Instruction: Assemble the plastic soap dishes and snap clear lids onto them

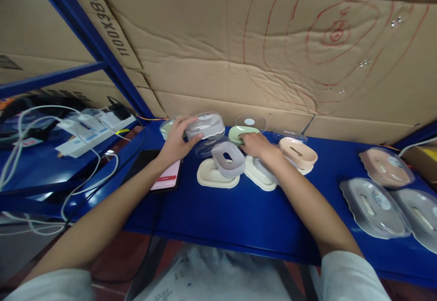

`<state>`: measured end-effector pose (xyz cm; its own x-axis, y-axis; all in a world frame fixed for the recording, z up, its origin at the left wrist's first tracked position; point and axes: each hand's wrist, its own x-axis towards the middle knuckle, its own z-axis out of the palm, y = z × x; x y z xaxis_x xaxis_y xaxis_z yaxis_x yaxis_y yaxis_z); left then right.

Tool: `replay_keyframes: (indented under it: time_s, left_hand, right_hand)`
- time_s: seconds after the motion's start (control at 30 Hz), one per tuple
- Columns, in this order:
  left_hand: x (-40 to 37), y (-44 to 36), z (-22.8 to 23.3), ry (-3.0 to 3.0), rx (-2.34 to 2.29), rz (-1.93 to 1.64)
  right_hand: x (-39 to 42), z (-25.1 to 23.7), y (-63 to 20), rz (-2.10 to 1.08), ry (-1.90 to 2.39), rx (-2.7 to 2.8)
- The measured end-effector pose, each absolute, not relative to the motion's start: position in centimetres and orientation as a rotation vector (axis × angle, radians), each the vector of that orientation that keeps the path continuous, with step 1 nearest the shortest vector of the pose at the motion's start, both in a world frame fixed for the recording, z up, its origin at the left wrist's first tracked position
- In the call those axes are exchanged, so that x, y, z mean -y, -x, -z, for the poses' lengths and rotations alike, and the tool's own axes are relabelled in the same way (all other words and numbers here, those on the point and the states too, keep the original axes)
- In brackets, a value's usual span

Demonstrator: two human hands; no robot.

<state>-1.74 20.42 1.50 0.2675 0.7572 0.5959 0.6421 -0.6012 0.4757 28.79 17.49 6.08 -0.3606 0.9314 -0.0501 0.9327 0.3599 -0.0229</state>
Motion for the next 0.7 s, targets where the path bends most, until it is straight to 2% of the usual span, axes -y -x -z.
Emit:
replay_keyframes:
  time_s: [0.27, 0.4, 0.53, 0.63, 0.7]
  left_hand:
    - [-20.8, 1.2, -0.4, -2.212, -1.249, -1.326]
    - [-19.4, 0.1, -0.7, -2.168, -0.979, -1.313]
    - [-18.0, -0.9, -0.8, -2.163, -0.775, -1.208]
    - [-17.5, -1.1, -0.8, -2.151, -0.761, -1.181]
    - [-17.3, -1.0, -0.9, -2.233, -0.785, -1.137]
  right_hand:
    - [-17.5, -8.1, -31.3, 0.118, -1.845, -2.553]
    - [-16.5, -8.8, -30.1, 0.109, -1.740, -2.950]
    - [-16.3, -8.8, -29.8, 0.423, -1.336, -3.220]
    - [-16.5, -9.1, -31.4, 0.583, -1.412, -3.111]
    - [-16.5, -9.6, -33.0, 0.534, -1.566, -3.007]
